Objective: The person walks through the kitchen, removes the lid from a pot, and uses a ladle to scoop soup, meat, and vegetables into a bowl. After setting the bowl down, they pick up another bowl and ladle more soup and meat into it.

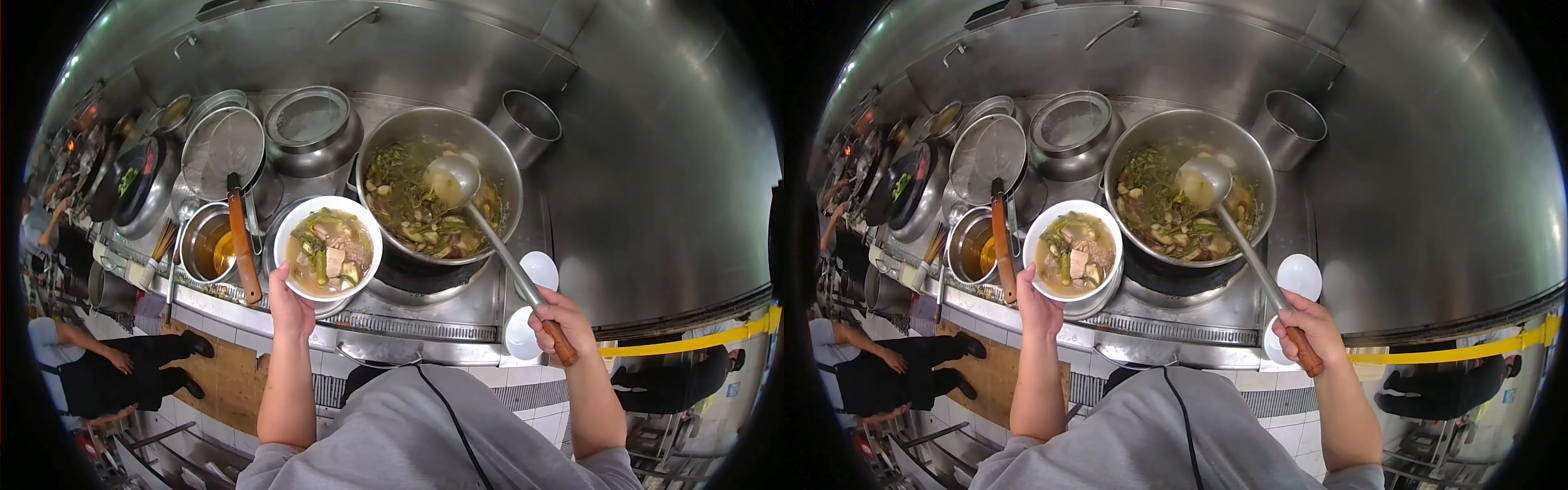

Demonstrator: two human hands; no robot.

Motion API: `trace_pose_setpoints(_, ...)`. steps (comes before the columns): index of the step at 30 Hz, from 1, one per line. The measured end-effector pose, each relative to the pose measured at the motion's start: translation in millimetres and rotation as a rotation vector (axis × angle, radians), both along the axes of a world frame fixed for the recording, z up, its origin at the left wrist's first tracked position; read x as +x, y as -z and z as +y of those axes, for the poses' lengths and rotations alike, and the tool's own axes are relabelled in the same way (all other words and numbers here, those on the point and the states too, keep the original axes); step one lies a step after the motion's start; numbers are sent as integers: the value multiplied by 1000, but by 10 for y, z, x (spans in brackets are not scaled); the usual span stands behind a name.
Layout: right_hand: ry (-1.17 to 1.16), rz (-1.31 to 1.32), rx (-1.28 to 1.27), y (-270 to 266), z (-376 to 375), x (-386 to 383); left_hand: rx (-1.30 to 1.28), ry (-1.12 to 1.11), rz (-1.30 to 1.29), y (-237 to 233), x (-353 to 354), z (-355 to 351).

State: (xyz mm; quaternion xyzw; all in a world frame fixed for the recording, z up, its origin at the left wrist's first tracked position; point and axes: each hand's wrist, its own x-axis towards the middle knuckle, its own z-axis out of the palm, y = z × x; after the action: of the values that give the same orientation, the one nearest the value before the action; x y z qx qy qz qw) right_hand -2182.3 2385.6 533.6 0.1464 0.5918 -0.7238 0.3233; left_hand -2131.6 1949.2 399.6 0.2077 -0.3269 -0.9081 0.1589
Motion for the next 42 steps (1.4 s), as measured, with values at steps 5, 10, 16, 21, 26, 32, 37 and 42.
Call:
trace_pose_setpoints(5, 86, -21, -215, -10, 99, 40, -5, 12, 3, 40, -25, -21)
trace_pose_setpoints(10, 102, 2, -279, -317, 75, 151, -52, 62, -55, -216, -94, 92)
trace_pose_setpoints(16, 122, 120, -234, -720, 6, 446, -68, 153, 2, -130, -275, 160)
trace_pose_setpoints(21, 71, 106, -389, -873, -77, 704, -144, 243, -21, -142, -426, 241)
trace_pose_setpoints(26, 27, 88, -444, -926, -65, 890, -127, 270, -14, -217, -509, 353)
trace_pose_setpoints(32, 12, 60, -277, -792, -163, 1067, -159, 304, -3, -276, -561, 458)
trace_pose_setpoints(37, -48, 114, 16, -464, -184, 1158, -148, 287, -4, -224, -559, 460)
trace_pose_setpoints(42, -148, 526, 223, 138, 75, 1154, -146, 226, -19, -180, -447, 525)
